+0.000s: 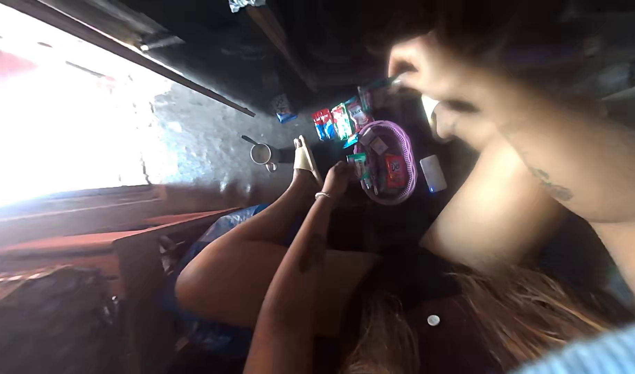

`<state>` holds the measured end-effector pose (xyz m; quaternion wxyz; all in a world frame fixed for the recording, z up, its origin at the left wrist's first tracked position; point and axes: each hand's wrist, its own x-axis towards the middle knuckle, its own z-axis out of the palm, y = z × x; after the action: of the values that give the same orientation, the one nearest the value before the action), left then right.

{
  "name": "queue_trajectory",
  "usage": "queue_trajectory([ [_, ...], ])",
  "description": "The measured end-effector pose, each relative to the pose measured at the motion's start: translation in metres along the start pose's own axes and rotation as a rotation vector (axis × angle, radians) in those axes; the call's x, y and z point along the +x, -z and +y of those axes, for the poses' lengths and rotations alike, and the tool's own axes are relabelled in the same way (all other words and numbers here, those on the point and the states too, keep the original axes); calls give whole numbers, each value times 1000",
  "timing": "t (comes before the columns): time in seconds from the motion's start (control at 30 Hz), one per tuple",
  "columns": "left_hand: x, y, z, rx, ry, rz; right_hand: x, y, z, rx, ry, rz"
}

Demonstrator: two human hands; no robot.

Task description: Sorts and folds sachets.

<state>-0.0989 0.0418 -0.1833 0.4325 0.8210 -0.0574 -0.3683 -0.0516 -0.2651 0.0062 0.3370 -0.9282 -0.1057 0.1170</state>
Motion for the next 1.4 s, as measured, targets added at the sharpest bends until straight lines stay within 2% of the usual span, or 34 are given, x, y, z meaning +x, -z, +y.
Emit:
queue_trajectory([
  [0.07,-14,30,15,-84,-89,17,-1,-4,-8,42,29,68],
  [0.23,-53,78,50,-538,-266,40,-3,-4,-25,290,135,195],
  [0.33,-66,87,62,-780,-434,11,-4,-5,-38,626,104,139],
  [0.43,-62,83,74,-1009,-554,42,0,-12,-42,808,83,115],
  [0.53,-53,77,90,-1084,-514,67,6,-30,-45,893,49,117],
  [0.73,-46,60,112,-1091,-361,140,19,-70,-50,721,-73,178],
  [0.9,-45,65,118,-1132,-307,233,25,-74,-49,765,-151,251],
  [1.03,-43,65,118,-1186,-229,176,24,-77,-53,769,-250,181],
  [1.17,-42,62,118,-1247,-380,62,24,-81,-52,756,-172,225],
  [1.23,-39,58,113,-1328,-459,58,24,-80,-51,751,-159,276],
  [1.4,-36,51,116,-1369,-348,216,21,-77,-55,787,-149,334],
])
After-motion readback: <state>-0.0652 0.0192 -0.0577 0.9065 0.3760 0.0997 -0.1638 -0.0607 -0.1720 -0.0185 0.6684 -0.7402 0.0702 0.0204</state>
